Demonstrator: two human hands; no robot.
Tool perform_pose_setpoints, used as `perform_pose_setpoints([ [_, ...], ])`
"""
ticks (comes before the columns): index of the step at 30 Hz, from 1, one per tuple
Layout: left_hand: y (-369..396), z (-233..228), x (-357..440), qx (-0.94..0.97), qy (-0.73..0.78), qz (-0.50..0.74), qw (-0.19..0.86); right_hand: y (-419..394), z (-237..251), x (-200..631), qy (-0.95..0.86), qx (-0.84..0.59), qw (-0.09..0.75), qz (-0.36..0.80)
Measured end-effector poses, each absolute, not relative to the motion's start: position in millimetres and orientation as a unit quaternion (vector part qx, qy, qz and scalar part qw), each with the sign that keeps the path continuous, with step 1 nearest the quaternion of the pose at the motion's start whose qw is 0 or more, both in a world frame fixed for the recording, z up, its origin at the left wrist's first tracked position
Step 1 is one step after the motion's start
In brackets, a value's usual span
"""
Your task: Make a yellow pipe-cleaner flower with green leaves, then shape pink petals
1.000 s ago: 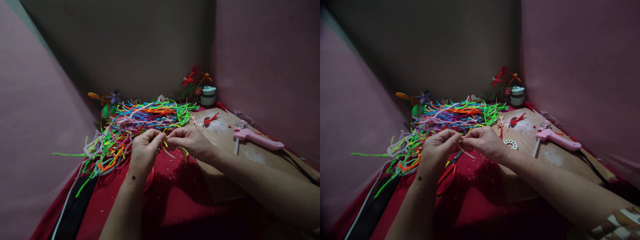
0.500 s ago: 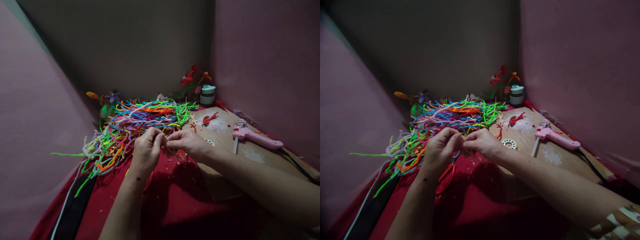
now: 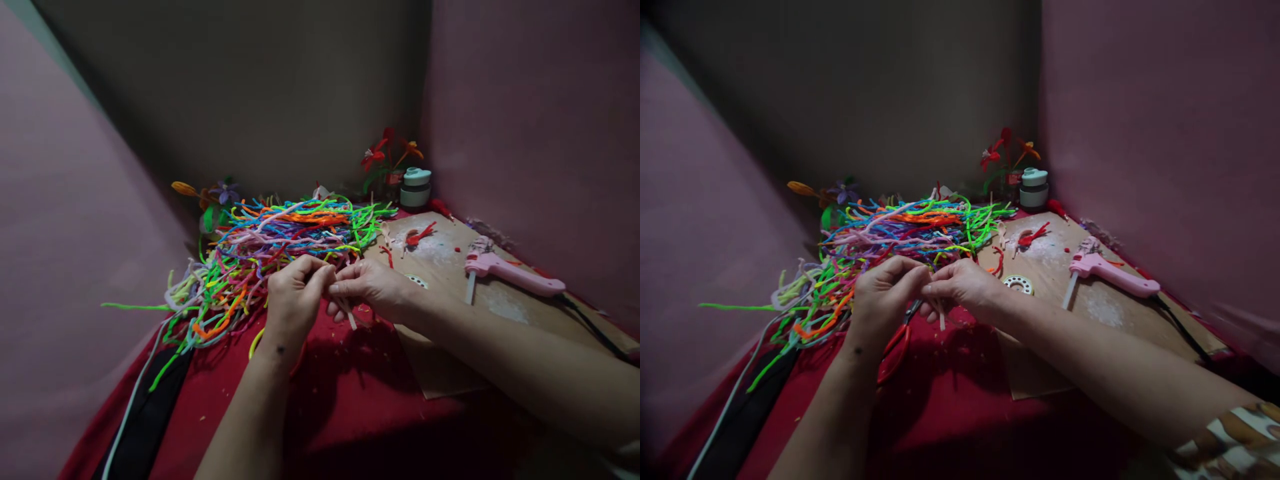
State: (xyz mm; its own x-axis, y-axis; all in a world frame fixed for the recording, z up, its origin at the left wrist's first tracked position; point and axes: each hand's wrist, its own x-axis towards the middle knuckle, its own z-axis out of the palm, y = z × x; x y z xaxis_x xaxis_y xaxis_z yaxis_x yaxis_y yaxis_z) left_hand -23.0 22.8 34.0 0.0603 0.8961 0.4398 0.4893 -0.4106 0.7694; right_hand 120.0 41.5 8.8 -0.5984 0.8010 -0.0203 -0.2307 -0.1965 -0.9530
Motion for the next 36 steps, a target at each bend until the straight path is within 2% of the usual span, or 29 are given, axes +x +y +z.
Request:
perform_pose_setpoints([
  [2,23,32,-20,0.709,0.507,0.469,0.141,43,7,119,-0.529,-0.273,0.36,0.719],
  [3,24,31,-20,0.703,0.512,0.473,0.138,44,7,119,-0.529,-0.274,0.373,0.711],
  [5,26,32,-20,0.668,0.522,0.489,0.205,44,6,118,-0.518,-0.273,0.419,0.694],
  [8,31,33,-24,0.615,0.514,0.478,0.358,43,10,119,-0.482,-0.261,0.487,0.68],
  [12,33,28,-24,0.6,0.448,0.435,0.499,39,15,119,-0.467,-0.237,0.526,0.669],
  [15,30,24,-16,0.602,0.405,0.408,0.555,38,14,117,-0.447,-0.24,0.532,0.677],
  [21,26,26,-8,0.618,0.455,0.401,0.501,41,7,114,-0.373,-0.257,0.516,0.727],
  [25,29,23,-13,0.614,0.423,0.351,0.567,42,10,116,-0.343,-0.261,0.444,0.786],
  [27,31,20,-14,0.597,0.404,0.363,0.59,43,10,117,-0.338,-0.261,0.432,0.795],
  [32,30,19,-11,0.599,0.415,0.417,0.543,47,7,116,-0.326,-0.236,0.458,0.793],
  [36,29,21,-9,0.612,0.434,0.418,0.512,49,9,117,-0.286,-0.247,0.53,0.759],
])
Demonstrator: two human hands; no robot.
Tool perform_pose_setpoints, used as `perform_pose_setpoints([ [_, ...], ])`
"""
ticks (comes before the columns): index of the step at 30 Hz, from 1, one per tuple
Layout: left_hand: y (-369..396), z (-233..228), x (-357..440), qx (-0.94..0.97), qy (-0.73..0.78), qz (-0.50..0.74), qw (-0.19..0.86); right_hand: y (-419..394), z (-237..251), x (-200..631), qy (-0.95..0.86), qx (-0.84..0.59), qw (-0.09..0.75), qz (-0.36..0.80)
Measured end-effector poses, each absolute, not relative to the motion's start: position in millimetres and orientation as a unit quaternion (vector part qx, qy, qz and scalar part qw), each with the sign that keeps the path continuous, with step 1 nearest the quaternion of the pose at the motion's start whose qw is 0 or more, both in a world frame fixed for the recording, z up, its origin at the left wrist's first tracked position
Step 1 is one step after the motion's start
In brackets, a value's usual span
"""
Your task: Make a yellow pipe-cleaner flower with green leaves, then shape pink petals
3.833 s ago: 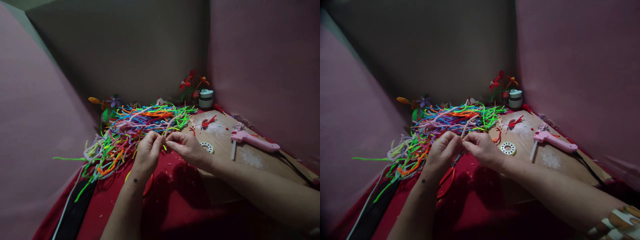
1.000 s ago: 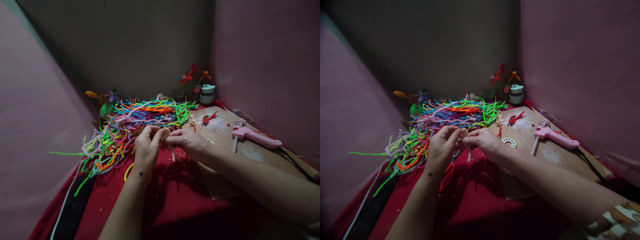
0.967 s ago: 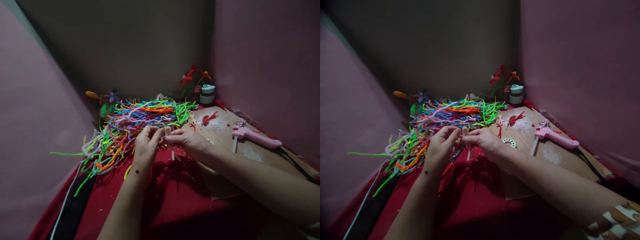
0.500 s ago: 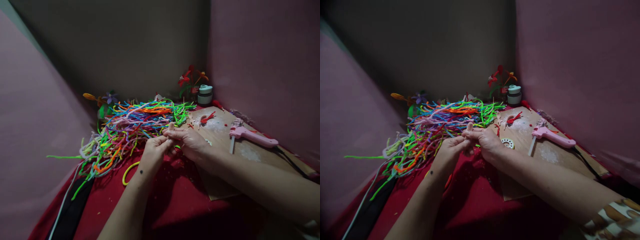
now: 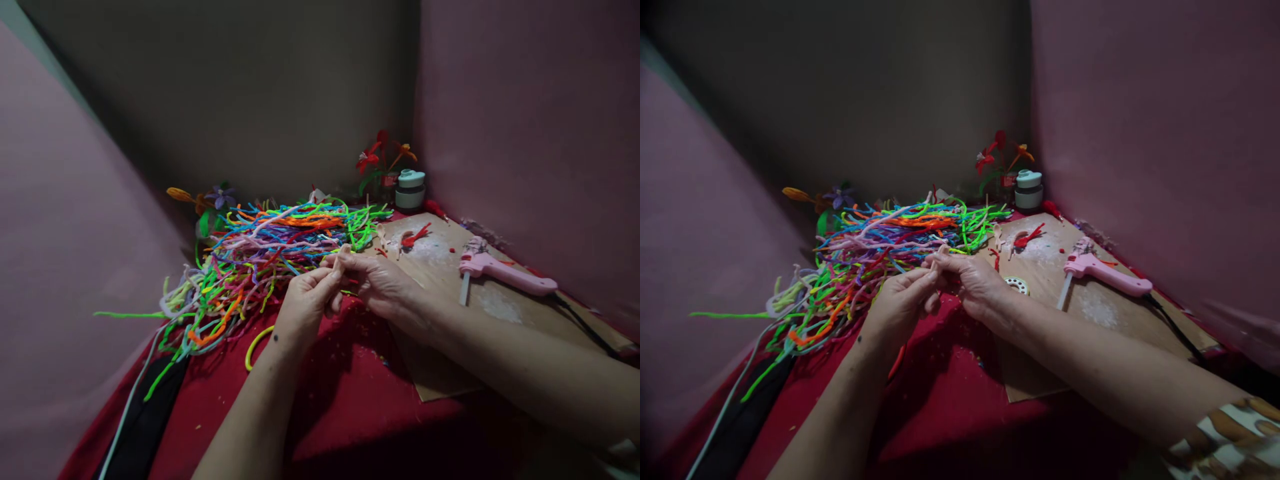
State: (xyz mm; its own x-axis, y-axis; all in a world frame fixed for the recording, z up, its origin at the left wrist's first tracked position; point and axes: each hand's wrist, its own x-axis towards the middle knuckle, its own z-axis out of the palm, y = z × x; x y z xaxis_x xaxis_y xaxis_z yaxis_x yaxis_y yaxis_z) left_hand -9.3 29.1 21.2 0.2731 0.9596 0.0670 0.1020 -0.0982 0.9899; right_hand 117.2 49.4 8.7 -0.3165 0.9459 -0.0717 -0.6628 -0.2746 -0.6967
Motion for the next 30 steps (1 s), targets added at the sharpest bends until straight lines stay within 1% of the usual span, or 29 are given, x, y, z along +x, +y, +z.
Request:
perform_pose_setpoints([
  [2,29,21,-9,0.607,0.444,0.418,0.509,50,12,119,-0.276,-0.254,0.55,0.746],
  [9,29,20,-10,0.604,0.443,0.414,0.517,55,14,121,-0.233,-0.256,0.534,0.772],
  [13,32,19,-12,0.601,0.435,0.426,0.518,52,8,118,-0.301,-0.217,0.539,0.756],
  [16,33,18,-12,0.613,0.413,0.43,0.519,48,6,116,-0.37,-0.225,0.517,0.739],
  [18,32,17,-12,0.617,0.405,0.425,0.523,46,5,114,-0.385,-0.239,0.503,0.736],
  [20,32,18,-12,0.611,0.412,0.419,0.53,45,5,114,-0.37,-0.246,0.51,0.736],
  [26,30,28,-22,0.611,0.436,0.359,0.554,53,5,119,-0.323,-0.264,0.537,0.733],
  [30,27,37,-27,0.636,0.471,0.319,0.522,61,2,124,-0.31,-0.245,0.55,0.735],
])
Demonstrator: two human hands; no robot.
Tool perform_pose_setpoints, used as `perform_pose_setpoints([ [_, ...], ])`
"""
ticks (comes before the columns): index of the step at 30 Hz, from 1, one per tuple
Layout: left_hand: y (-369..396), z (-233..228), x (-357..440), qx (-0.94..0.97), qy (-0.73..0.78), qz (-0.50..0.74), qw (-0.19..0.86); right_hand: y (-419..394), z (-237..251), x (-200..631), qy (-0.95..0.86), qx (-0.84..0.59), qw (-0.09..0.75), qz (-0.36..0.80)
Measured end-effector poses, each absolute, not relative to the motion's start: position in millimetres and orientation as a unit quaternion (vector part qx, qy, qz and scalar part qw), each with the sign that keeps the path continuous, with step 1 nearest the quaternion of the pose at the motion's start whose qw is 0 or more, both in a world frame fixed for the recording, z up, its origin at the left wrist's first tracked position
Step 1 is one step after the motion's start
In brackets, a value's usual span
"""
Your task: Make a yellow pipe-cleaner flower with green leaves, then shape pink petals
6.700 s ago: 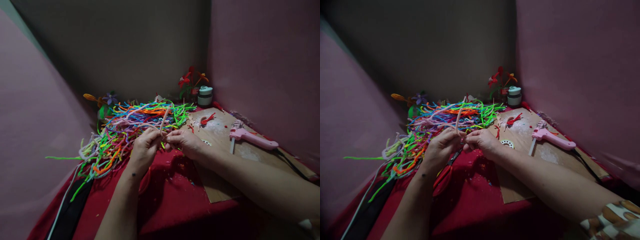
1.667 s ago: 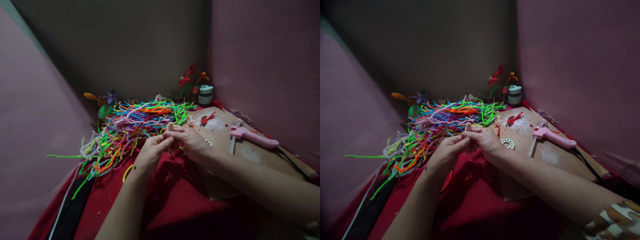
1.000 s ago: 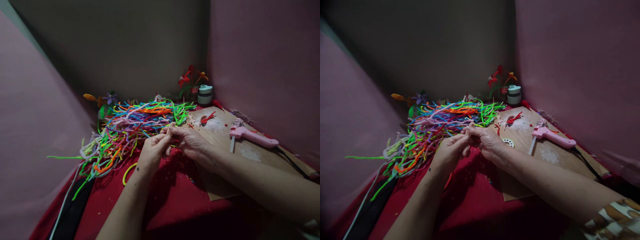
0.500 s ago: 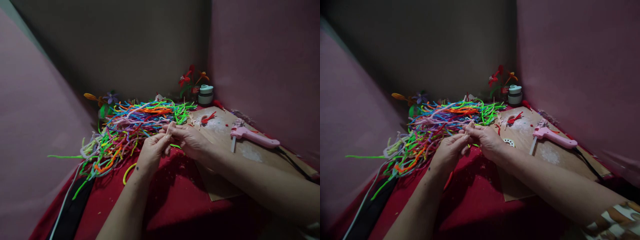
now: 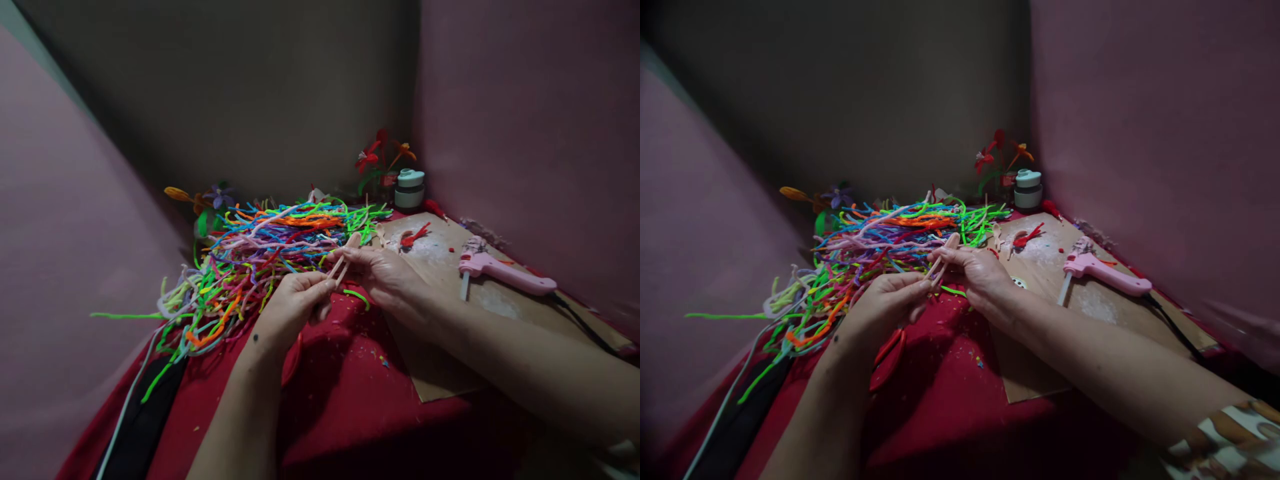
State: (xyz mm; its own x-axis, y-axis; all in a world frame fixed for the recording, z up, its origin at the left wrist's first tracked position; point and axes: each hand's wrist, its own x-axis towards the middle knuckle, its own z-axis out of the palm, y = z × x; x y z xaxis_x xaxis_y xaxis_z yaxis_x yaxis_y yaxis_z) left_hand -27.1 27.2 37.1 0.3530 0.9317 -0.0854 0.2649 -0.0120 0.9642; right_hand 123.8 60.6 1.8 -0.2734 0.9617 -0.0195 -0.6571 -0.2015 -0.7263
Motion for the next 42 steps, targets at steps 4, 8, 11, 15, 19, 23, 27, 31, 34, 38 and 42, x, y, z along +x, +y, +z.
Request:
perform_pose_setpoints([
  [4,24,45,-31,0.652,0.448,0.345,0.505,65,0,127,-0.283,-0.235,0.56,0.743],
  [8,24,50,-39,0.69,0.377,0.353,0.507,67,2,128,-0.244,-0.231,0.535,0.775],
  [11,25,48,-41,0.737,0.364,0.357,0.444,66,4,127,-0.224,-0.216,0.523,0.794],
  [15,26,39,-34,0.818,0.364,0.363,0.258,65,4,125,-0.218,-0.21,0.51,0.805],
  [19,27,32,-28,0.853,0.351,0.362,0.133,61,6,124,-0.243,-0.211,0.501,0.804],
  [23,25,37,-31,0.846,0.331,0.394,0.14,57,9,124,-0.268,-0.211,0.485,0.805],
  [27,19,46,-33,0.803,0.306,0.442,0.258,52,12,122,-0.327,-0.225,0.467,0.791],
  [31,14,49,-31,0.767,0.322,0.45,0.325,49,15,122,-0.375,-0.227,0.462,0.771],
  [34,14,50,-32,0.778,0.327,0.448,0.296,49,15,122,-0.404,-0.238,0.464,0.751],
  [38,15,49,-33,0.827,0.331,0.416,0.183,51,11,121,-0.458,-0.266,0.473,0.704],
  [42,17,46,-34,0.848,0.353,0.389,0.067,53,8,121,-0.52,-0.288,0.472,0.651],
])
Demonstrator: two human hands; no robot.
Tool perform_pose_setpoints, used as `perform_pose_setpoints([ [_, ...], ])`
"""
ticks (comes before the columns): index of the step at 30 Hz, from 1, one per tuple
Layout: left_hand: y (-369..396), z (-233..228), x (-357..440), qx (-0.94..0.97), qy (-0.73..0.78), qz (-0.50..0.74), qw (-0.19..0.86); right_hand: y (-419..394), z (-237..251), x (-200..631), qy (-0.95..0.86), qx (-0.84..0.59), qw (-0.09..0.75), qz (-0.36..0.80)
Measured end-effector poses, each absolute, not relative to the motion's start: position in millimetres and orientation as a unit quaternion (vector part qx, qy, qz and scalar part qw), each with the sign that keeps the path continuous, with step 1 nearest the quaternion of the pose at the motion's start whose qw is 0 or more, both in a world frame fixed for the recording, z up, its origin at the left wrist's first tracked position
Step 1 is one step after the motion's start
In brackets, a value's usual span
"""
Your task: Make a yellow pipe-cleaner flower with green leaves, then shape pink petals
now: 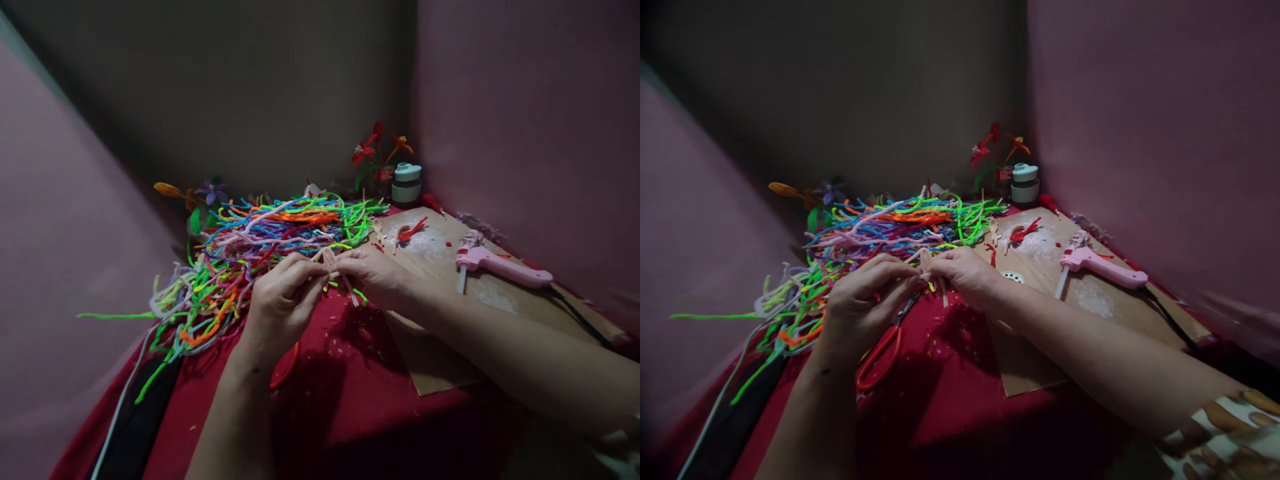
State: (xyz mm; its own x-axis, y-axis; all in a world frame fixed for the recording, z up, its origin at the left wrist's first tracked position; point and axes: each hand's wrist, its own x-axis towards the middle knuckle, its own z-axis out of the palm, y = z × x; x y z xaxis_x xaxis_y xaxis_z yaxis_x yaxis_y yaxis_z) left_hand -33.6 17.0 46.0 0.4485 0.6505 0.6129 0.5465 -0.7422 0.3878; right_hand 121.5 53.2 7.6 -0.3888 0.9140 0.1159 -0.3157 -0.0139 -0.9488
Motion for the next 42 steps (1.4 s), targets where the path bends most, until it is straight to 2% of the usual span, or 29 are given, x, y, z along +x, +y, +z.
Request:
perform_pose_setpoints([
  [6,21,39,-34,0.866,0.383,0.317,-0.054,50,13,123,-0.555,-0.33,0.464,0.606],
  [20,24,24,-24,0.858,0.414,0.223,-0.205,50,7,121,-0.628,-0.374,0.46,0.504],
  [23,26,18,-22,0.855,0.42,0.231,-0.197,48,6,120,-0.616,-0.372,0.465,0.516],
  [29,26,21,-20,0.85,0.376,0.367,-0.047,50,9,122,-0.561,-0.338,0.471,0.591],
  [31,26,24,-21,0.801,0.401,0.438,0.078,51,9,123,-0.54,-0.33,0.48,0.608],
  [33,27,27,-21,0.721,0.422,0.489,0.249,52,9,123,-0.529,-0.321,0.481,0.621],
  [36,30,29,-22,0.617,0.421,0.493,0.447,51,7,123,-0.541,-0.303,0.475,0.625],
  [38,33,30,-24,0.589,0.421,0.483,0.492,49,6,122,-0.552,-0.293,0.468,0.625],
  [42,34,29,-26,0.583,0.439,0.481,0.486,46,8,119,-0.56,-0.3,0.462,0.619],
])
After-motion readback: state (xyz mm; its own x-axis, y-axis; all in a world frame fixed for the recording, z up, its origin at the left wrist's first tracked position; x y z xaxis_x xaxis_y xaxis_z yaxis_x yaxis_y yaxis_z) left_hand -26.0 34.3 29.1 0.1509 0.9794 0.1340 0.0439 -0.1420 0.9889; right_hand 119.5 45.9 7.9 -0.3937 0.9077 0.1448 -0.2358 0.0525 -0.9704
